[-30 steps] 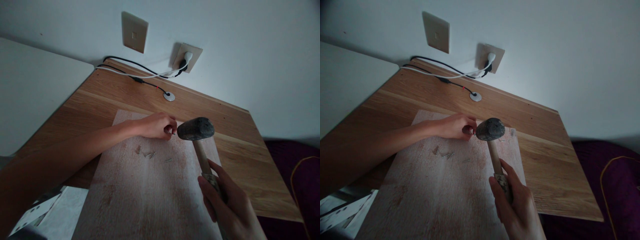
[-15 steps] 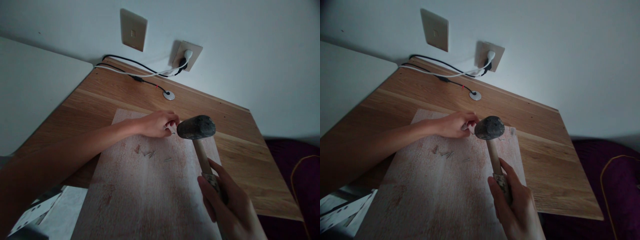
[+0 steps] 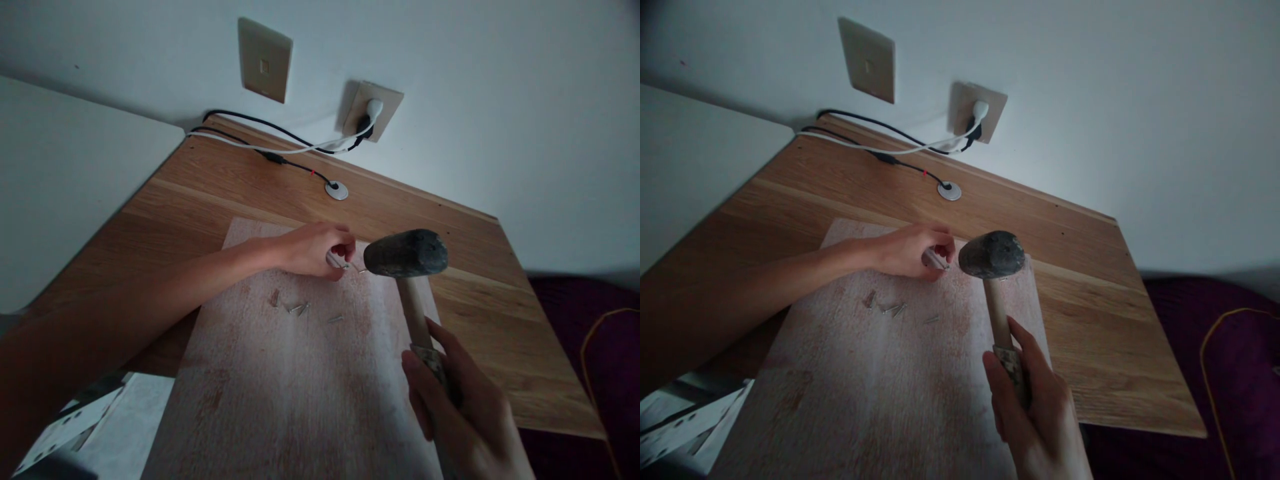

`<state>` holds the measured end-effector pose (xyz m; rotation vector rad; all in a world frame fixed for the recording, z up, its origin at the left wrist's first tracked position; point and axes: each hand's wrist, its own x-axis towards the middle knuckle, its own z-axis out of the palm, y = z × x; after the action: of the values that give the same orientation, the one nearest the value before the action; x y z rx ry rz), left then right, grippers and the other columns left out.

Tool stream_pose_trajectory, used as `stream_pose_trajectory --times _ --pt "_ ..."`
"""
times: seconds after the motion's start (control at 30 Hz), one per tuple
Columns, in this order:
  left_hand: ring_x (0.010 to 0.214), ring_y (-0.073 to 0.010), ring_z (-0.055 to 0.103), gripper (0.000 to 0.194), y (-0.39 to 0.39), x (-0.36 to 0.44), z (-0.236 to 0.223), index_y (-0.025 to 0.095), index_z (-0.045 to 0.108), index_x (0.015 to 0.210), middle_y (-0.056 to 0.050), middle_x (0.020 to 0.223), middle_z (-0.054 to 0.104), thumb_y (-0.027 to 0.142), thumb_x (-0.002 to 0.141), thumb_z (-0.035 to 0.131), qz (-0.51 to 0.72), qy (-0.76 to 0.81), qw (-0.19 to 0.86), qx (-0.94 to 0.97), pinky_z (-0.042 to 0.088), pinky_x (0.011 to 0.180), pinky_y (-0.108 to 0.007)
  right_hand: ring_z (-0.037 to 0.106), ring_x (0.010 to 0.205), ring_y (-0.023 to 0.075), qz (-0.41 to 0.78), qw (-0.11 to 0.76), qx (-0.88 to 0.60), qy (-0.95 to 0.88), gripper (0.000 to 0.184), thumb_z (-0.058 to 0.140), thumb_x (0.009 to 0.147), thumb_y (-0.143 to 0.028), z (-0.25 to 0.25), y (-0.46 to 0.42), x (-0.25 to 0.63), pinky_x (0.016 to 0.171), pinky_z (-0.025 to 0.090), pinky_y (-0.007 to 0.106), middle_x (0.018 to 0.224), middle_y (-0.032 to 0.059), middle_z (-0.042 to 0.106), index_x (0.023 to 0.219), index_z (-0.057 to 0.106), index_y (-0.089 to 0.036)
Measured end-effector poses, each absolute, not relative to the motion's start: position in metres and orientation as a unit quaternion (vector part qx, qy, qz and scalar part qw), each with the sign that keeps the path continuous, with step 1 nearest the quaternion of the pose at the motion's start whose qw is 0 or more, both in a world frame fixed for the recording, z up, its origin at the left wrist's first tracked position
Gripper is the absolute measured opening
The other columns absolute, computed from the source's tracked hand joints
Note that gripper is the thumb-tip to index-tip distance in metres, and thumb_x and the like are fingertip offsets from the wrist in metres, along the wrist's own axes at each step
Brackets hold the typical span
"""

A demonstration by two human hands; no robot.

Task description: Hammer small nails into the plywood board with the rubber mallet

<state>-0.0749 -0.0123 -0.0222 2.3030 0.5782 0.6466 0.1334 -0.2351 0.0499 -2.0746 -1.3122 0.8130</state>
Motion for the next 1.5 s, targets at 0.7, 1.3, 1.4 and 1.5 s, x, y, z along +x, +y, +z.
stream_pose_trajectory --times 0.7,1.3,1.4,1.5 --pt "0.073 -0.0123 0.065 0.006 -0.0106 -0.0754 -0.0202 0.015 0.079 0.082 -0.003 0.080 0.073 0.015 0.087 0.081 0.258 0.218 0.397 0.853 0.045 0.068 -0.025 0.046 0.046 0.0123 0.345 0.253 -0.768 -0.476 0.065 0.059 0.102 -0.069 0.0488 -0.2377 0.1303 0.048 0.040 0.030 0.056 -0.0107 0.045 0.141 0.065 -0.017" --pt "0.077 -0.0134 0.068 0.006 -0.0088 -0.0755 -0.0184 0.015 0.080 0.088 -0.004 0.085 0.077 0.011 0.091 0.075 0.237 0.202 0.400 0.862 0.047 0.072 -0.026 0.049 0.045 0.0133 0.338 0.249 -0.768 -0.484 0.063 0.059 0.102 -0.066 0.0511 -0.2369 0.1294 0.048 0.041 0.031 0.054 -0.0113 0.045 0.141 0.066 -0.018" --pt "0.077 -0.0132 0.067 0.006 -0.0086 -0.0758 -0.0189 0.014 0.079 0.088 -0.004 0.085 0.076 0.011 0.091 0.074 0.238 0.193 0.402 0.863 0.047 0.072 -0.026 0.047 0.045 0.0128 0.336 0.245 -0.767 -0.489 0.060 0.058 0.103 -0.065 0.0504 -0.2367 0.1299 0.048 0.040 0.030 0.056 -0.0116 0.043 0.139 0.066 -0.018" --pt "0.078 -0.0134 0.066 0.003 -0.0096 -0.0763 -0.0195 0.016 0.078 0.092 -0.003 0.087 0.073 0.015 0.090 0.077 0.248 0.196 0.394 0.863 0.047 0.073 -0.026 0.045 0.047 0.0133 0.325 0.250 -0.761 -0.503 0.055 0.058 0.103 -0.062 0.0490 -0.2376 0.1320 0.049 0.039 0.032 0.056 -0.0112 0.043 0.136 0.068 -0.019"
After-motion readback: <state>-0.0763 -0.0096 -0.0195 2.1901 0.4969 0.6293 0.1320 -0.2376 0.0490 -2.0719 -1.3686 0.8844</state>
